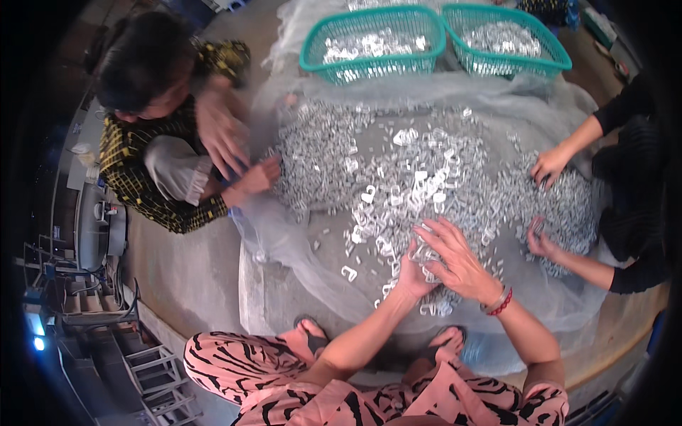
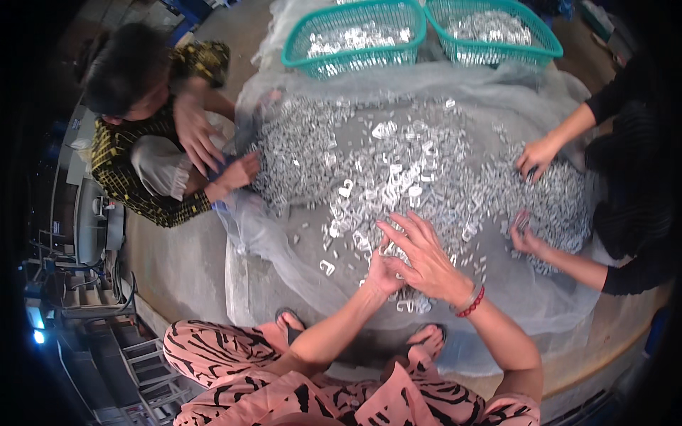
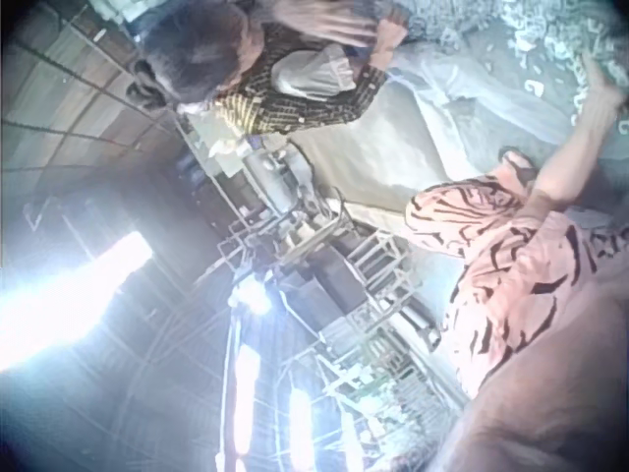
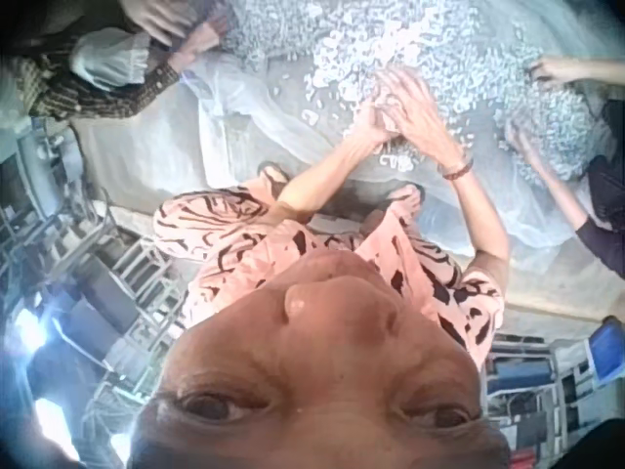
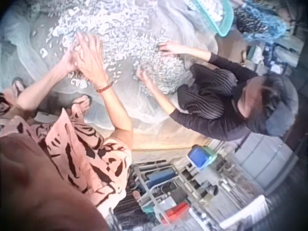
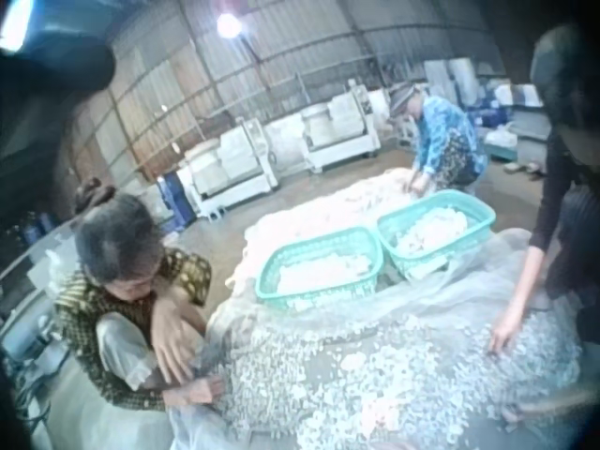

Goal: The person sorts through a pile of white plastic clips by hand on the floor and places them into green baskets.

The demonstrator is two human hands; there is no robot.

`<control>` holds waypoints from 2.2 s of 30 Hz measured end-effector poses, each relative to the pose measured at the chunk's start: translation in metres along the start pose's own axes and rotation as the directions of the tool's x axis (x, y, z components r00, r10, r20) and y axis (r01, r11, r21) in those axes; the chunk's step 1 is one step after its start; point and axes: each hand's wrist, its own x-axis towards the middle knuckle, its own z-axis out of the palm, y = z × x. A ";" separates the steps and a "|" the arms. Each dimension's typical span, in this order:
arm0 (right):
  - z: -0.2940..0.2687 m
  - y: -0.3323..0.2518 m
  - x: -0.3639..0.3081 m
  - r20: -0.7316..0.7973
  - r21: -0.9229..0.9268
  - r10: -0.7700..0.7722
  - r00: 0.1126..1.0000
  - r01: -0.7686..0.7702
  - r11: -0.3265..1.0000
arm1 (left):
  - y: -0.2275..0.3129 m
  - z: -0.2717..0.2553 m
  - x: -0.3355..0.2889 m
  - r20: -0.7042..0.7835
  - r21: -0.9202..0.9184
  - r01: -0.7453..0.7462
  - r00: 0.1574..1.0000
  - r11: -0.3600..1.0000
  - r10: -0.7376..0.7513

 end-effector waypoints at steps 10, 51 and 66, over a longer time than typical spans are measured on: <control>-0.043 0.036 -0.008 -0.430 0.602 0.430 0.794 -0.103 0.792 | 0.175 0.258 0.080 -0.001 -0.171 -0.436 0.897 0.883 0.443; 0.035 0.079 0.010 0.401 0.853 0.486 0.777 -0.510 0.111 | 0.104 0.025 0.008 0.031 0.998 -0.032 0.999 0.047 0.034; 0.002 0.121 -0.021 0.128 0.573 0.570 0.811 -0.530 0.625 | 0.120 0.019 0.009 0.101 0.988 -0.067 0.964 -0.142 0.246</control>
